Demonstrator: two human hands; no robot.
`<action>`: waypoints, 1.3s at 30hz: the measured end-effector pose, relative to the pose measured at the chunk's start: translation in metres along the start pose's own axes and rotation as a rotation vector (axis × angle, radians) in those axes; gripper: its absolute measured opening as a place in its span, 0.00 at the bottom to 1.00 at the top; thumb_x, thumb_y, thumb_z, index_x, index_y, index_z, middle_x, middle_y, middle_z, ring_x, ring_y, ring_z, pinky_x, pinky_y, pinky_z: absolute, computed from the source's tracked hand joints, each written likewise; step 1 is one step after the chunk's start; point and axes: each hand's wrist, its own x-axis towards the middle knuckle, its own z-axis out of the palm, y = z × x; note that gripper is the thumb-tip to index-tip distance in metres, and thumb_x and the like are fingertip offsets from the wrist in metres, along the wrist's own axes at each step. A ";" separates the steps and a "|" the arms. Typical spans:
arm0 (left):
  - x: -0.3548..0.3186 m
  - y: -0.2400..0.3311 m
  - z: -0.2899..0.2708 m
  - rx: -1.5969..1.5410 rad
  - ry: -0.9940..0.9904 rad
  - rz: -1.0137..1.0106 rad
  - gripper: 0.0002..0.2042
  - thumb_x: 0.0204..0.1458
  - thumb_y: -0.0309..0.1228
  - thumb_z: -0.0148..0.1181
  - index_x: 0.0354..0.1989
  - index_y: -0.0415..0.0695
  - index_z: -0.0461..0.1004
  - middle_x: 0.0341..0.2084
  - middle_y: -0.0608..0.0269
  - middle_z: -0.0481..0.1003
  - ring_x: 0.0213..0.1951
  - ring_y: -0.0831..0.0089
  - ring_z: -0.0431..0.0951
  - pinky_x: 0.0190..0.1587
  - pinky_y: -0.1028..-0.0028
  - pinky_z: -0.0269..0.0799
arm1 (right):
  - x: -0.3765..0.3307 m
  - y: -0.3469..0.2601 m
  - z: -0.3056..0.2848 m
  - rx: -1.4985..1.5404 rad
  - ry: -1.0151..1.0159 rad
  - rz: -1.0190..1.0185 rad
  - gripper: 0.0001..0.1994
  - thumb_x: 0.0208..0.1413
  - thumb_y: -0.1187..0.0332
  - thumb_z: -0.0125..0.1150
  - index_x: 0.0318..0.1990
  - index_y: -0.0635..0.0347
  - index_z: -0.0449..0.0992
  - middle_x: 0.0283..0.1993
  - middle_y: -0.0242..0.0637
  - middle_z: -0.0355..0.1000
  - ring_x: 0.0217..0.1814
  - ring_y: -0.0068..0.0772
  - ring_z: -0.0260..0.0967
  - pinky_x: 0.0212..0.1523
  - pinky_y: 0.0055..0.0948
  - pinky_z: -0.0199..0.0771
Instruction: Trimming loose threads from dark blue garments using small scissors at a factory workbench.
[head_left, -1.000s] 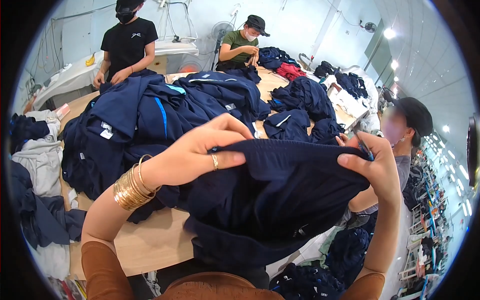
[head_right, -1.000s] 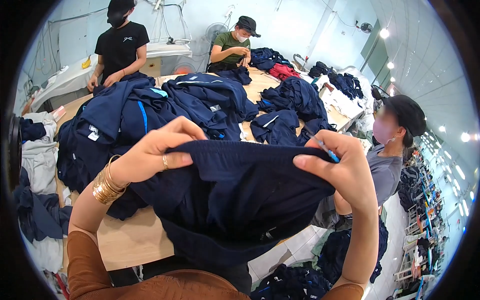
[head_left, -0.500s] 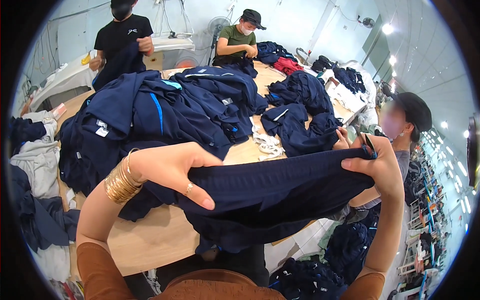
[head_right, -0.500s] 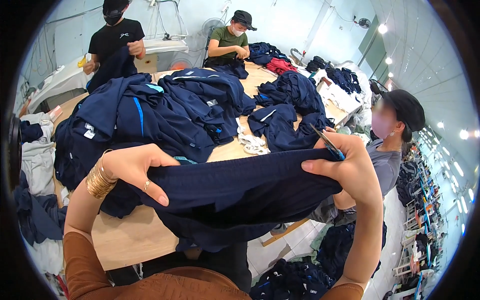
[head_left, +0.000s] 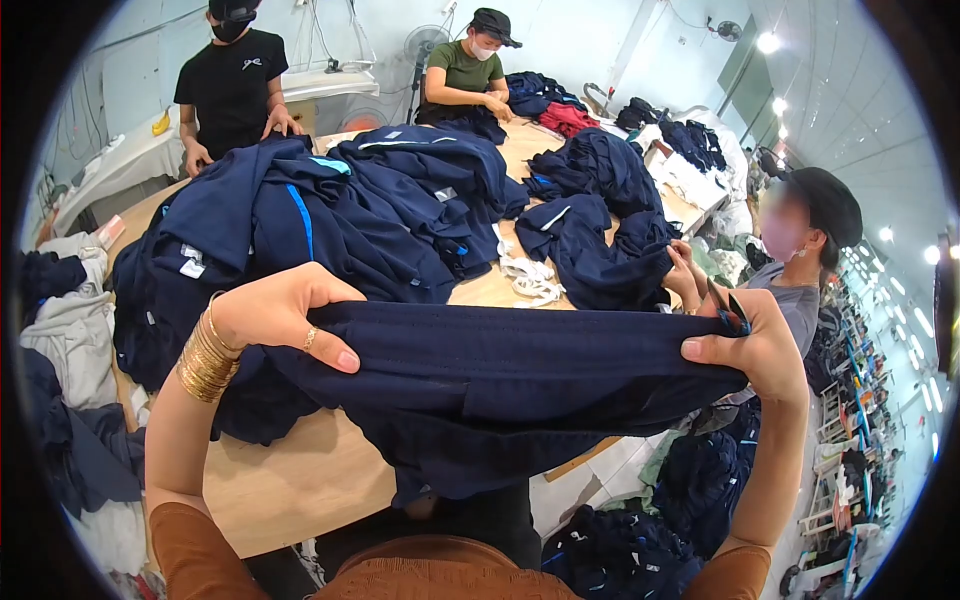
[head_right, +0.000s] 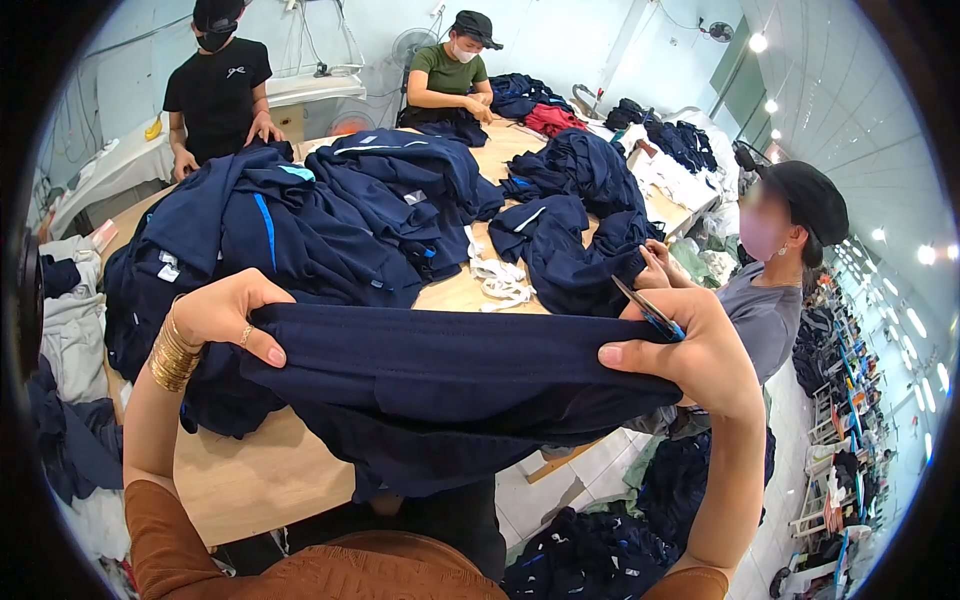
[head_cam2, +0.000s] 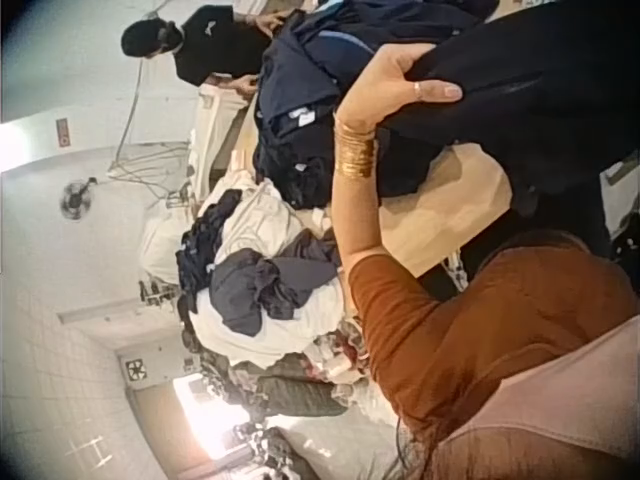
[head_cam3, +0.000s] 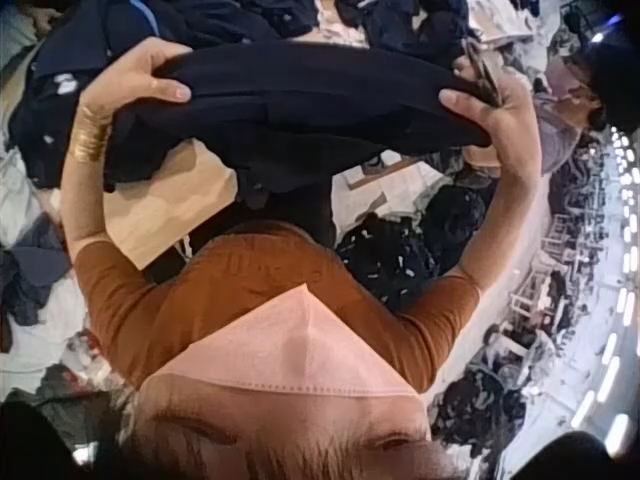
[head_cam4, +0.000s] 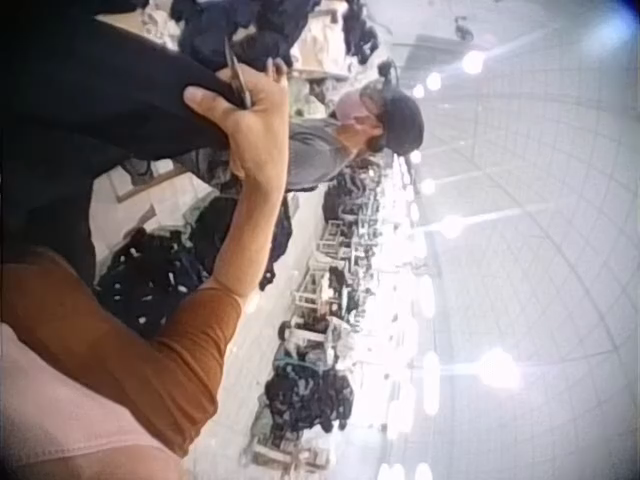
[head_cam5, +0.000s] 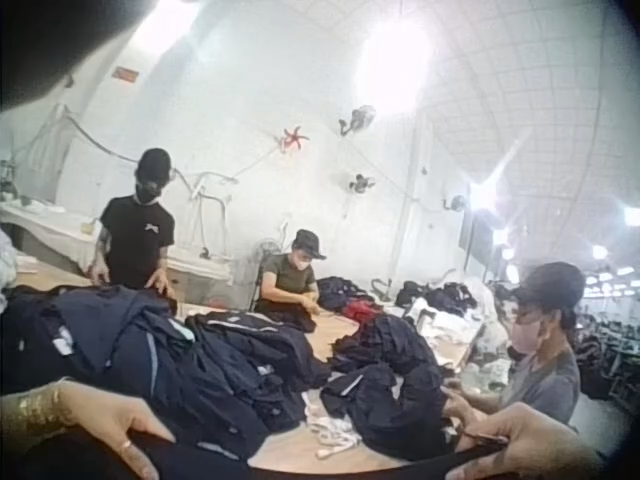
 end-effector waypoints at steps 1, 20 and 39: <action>0.000 0.000 0.001 -0.008 0.008 0.011 0.16 0.43 0.26 0.69 0.39 0.32 0.76 0.31 0.66 0.78 0.32 0.84 0.73 0.39 0.82 0.71 | 0.000 0.000 0.000 0.000 -0.001 0.000 0.15 0.34 0.71 0.72 0.19 0.62 0.66 0.23 0.27 0.52 0.39 0.23 0.58 0.70 0.36 0.36; 0.058 -0.017 0.055 -0.205 -0.177 -0.045 0.28 0.43 0.29 0.69 0.53 0.32 0.68 0.44 0.62 0.74 0.46 0.79 0.71 0.52 0.78 0.65 | 0.029 0.027 0.067 0.287 0.124 -0.088 0.08 0.40 0.73 0.70 0.27 0.62 0.76 0.25 0.23 0.69 0.28 0.14 0.64 0.32 0.16 0.63; 0.031 -0.018 0.022 -0.227 0.004 -0.063 0.20 0.42 0.17 0.50 0.47 0.29 0.73 0.38 0.62 0.78 0.38 0.79 0.74 0.47 0.81 0.68 | -0.009 0.046 0.015 0.283 0.202 0.064 0.08 0.37 0.76 0.67 0.26 0.62 0.73 0.23 0.25 0.70 0.23 0.14 0.65 0.29 0.13 0.63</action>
